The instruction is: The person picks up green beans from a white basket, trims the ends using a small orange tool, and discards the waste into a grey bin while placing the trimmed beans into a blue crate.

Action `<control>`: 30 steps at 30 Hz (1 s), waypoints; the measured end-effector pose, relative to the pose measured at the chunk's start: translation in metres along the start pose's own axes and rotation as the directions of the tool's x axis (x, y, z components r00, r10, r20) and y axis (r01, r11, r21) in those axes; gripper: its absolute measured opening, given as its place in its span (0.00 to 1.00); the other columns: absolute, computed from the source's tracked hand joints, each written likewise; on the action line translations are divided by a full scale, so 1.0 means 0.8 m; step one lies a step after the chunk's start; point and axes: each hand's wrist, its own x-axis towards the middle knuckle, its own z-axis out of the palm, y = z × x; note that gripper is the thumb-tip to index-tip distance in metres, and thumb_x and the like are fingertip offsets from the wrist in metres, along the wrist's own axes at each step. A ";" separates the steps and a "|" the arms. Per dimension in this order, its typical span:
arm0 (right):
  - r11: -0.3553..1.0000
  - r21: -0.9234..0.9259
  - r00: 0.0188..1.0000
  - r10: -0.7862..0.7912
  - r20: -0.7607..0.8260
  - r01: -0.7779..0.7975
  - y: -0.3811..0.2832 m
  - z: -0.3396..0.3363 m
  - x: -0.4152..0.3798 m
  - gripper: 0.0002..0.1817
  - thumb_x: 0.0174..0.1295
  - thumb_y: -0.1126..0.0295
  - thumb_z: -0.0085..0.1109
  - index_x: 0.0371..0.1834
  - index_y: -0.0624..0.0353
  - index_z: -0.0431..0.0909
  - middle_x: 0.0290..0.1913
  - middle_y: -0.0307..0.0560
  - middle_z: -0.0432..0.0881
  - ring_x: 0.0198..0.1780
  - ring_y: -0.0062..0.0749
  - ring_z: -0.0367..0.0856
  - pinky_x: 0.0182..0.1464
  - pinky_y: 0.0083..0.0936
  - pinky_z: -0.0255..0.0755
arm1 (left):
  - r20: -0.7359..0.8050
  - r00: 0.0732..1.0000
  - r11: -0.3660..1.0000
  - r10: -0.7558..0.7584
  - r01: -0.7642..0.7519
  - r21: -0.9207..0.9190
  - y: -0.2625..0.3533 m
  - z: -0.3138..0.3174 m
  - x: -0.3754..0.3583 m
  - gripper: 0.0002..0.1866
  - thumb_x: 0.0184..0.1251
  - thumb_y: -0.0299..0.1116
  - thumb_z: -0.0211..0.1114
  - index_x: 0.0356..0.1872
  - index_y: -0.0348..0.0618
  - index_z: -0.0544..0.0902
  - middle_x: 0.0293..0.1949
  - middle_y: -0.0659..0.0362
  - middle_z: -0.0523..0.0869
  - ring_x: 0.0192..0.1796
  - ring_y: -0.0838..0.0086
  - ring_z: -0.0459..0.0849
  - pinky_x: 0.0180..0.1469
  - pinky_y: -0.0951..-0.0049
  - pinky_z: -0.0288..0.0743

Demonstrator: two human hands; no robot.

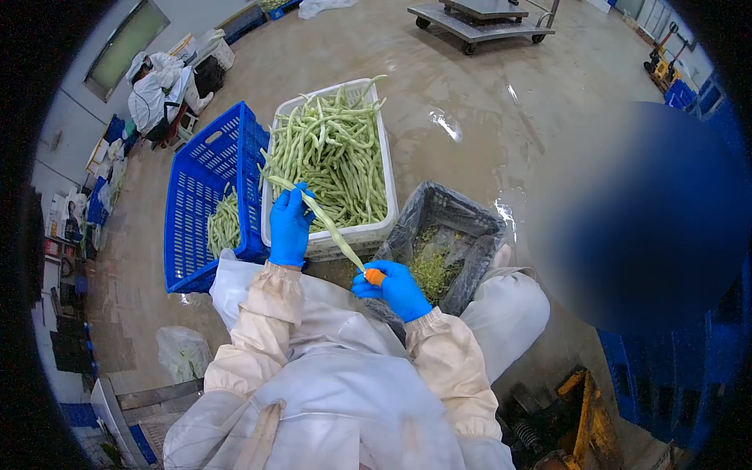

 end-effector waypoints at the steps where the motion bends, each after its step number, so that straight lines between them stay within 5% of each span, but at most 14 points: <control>1: 1.000 0.013 1.000 -0.013 -0.015 0.013 0.004 -0.001 0.002 0.11 0.62 0.74 0.49 0.43 0.70 0.73 0.37 0.53 0.79 0.35 0.37 0.81 0.41 0.30 0.79 | 0.019 1.000 0.999 -0.009 0.010 -0.030 -0.002 0.002 -0.004 0.12 0.66 0.36 0.57 0.44 0.40 0.77 0.32 0.63 0.80 0.34 0.79 0.78 0.35 0.77 0.74; 8: 0.930 -0.322 0.953 -0.244 -0.177 0.178 0.054 0.000 0.022 0.09 0.60 0.72 0.52 0.39 0.66 0.75 0.32 0.53 0.80 0.30 0.39 0.81 0.34 0.34 0.78 | 0.150 0.988 0.951 -0.047 -0.002 0.309 -0.045 0.029 -0.040 0.11 0.65 0.32 0.57 0.44 0.36 0.78 0.32 0.62 0.79 0.34 0.76 0.79 0.34 0.74 0.74; 10: 0.148 -0.940 0.735 -0.664 0.137 0.309 0.067 0.011 0.023 0.08 0.57 0.72 0.53 0.36 0.63 0.74 0.28 0.59 0.79 0.26 0.45 0.80 0.28 0.38 0.73 | 0.239 0.968 0.863 0.074 -0.183 0.471 -0.073 0.033 -0.043 0.10 0.63 0.31 0.57 0.42 0.36 0.78 0.32 0.58 0.79 0.33 0.72 0.79 0.35 0.70 0.73; 14: -0.089 -0.976 0.912 -0.346 0.219 0.200 0.078 0.011 0.029 0.08 0.56 0.70 0.53 0.38 0.60 0.75 0.31 0.61 0.77 0.31 0.50 0.79 0.31 0.39 0.72 | 0.685 0.713 0.403 0.148 -0.676 0.617 -0.078 0.031 -0.061 0.13 0.59 0.29 0.60 0.45 0.38 0.78 0.33 0.55 0.79 0.34 0.63 0.79 0.37 0.68 0.72; 15: -0.095 -0.975 0.913 -0.340 0.224 0.203 0.066 0.009 0.030 0.08 0.56 0.70 0.53 0.38 0.60 0.75 0.31 0.61 0.77 0.31 0.50 0.79 0.31 0.39 0.72 | 0.666 0.745 0.355 0.045 -0.635 0.686 -0.066 0.029 -0.065 0.12 0.59 0.28 0.59 0.44 0.40 0.78 0.34 0.51 0.78 0.35 0.58 0.77 0.39 0.65 0.71; 17: 0.258 -0.931 0.625 -0.780 -0.043 0.257 0.027 -0.009 0.028 0.07 0.57 0.72 0.53 0.38 0.60 0.74 0.30 0.56 0.78 0.30 0.39 0.79 0.31 0.34 0.72 | 0.666 0.738 0.277 0.108 -0.666 0.693 -0.059 -0.015 -0.041 0.12 0.59 0.27 0.59 0.44 0.40 0.78 0.35 0.52 0.78 0.36 0.59 0.78 0.40 0.66 0.72; 20: 0.720 -0.575 0.572 -0.678 -0.462 0.389 -0.011 -0.067 0.019 0.06 0.61 0.76 0.48 0.40 0.62 0.73 0.29 0.40 0.75 0.30 0.21 0.73 0.30 0.22 0.72 | 0.632 0.737 0.179 0.240 -0.674 0.717 0.000 -0.117 0.011 0.08 0.62 0.31 0.56 0.38 0.40 0.79 0.32 0.51 0.78 0.33 0.58 0.77 0.38 0.65 0.71; 21: 0.758 -0.524 0.546 -0.648 -0.531 0.389 -0.022 -0.071 0.012 0.06 0.62 0.75 0.48 0.39 0.63 0.73 0.29 0.41 0.75 0.29 0.22 0.73 0.30 0.20 0.72 | 0.272 0.944 0.638 0.189 -0.328 0.697 0.025 -0.143 0.021 0.09 0.64 0.31 0.54 0.38 0.40 0.79 0.32 0.51 0.79 0.34 0.60 0.78 0.38 0.67 0.71; 22: 0.761 -0.521 0.548 -0.644 -0.533 0.388 -0.020 -0.081 0.012 0.06 0.62 0.75 0.48 0.39 0.63 0.73 0.29 0.41 0.75 0.29 0.22 0.73 0.30 0.20 0.72 | 0.296 0.908 0.396 0.296 -0.399 0.827 0.045 -0.191 0.045 0.09 0.65 0.32 0.54 0.40 0.42 0.80 0.33 0.50 0.80 0.35 0.63 0.79 0.39 0.68 0.71; 23: 0.749 -0.543 0.510 -0.659 -0.553 0.381 -0.012 -0.093 0.015 0.05 0.62 0.75 0.48 0.38 0.63 0.73 0.28 0.40 0.75 0.28 0.21 0.73 0.29 0.21 0.72 | 0.010 0.966 0.354 0.257 -0.104 0.930 0.079 -0.223 0.063 0.10 0.63 0.35 0.58 0.40 0.42 0.80 0.33 0.49 0.81 0.37 0.63 0.80 0.40 0.69 0.72; 24: 0.738 -0.564 0.470 -0.673 -0.571 0.371 -0.003 -0.106 0.017 0.05 0.62 0.75 0.49 0.37 0.63 0.73 0.28 0.40 0.75 0.27 0.21 0.73 0.29 0.21 0.72 | 0.093 0.914 0.203 0.396 -0.185 0.962 0.098 -0.282 0.091 0.11 0.61 0.36 0.59 0.40 0.41 0.80 0.33 0.49 0.80 0.36 0.61 0.79 0.39 0.67 0.72; 26: 0.666 -0.721 0.483 -0.703 -0.522 0.190 0.009 -0.123 0.016 0.06 0.59 0.74 0.51 0.38 0.62 0.74 0.29 0.45 0.76 0.26 0.29 0.76 0.27 0.26 0.73 | 0.194 0.838 0.035 0.510 -0.245 0.969 0.112 -0.308 0.122 0.12 0.60 0.37 0.60 0.40 0.41 0.79 0.33 0.48 0.80 0.36 0.60 0.79 0.38 0.65 0.72; 28: -0.151 -0.786 0.698 -0.579 -0.420 -0.599 -0.003 -0.100 0.010 0.04 0.54 0.73 0.55 0.32 0.59 0.75 0.28 0.49 0.77 0.25 0.37 0.77 0.27 0.32 0.71 | 0.475 0.648 -0.637 0.595 0.020 0.770 0.125 -0.249 0.132 0.14 0.57 0.37 0.63 0.40 0.39 0.79 0.35 0.47 0.79 0.36 0.56 0.79 0.38 0.62 0.71; 30: -0.228 -0.733 0.688 -0.593 -0.418 -0.641 -0.010 -0.073 0.016 0.05 0.47 0.71 0.58 0.27 0.57 0.76 0.27 0.51 0.78 0.29 0.45 0.78 0.34 0.36 0.71 | 0.278 0.919 -0.306 0.280 -0.189 0.933 0.075 -0.179 0.166 0.18 0.53 0.36 0.66 0.42 0.38 0.79 0.39 0.46 0.80 0.43 0.53 0.78 0.43 0.60 0.71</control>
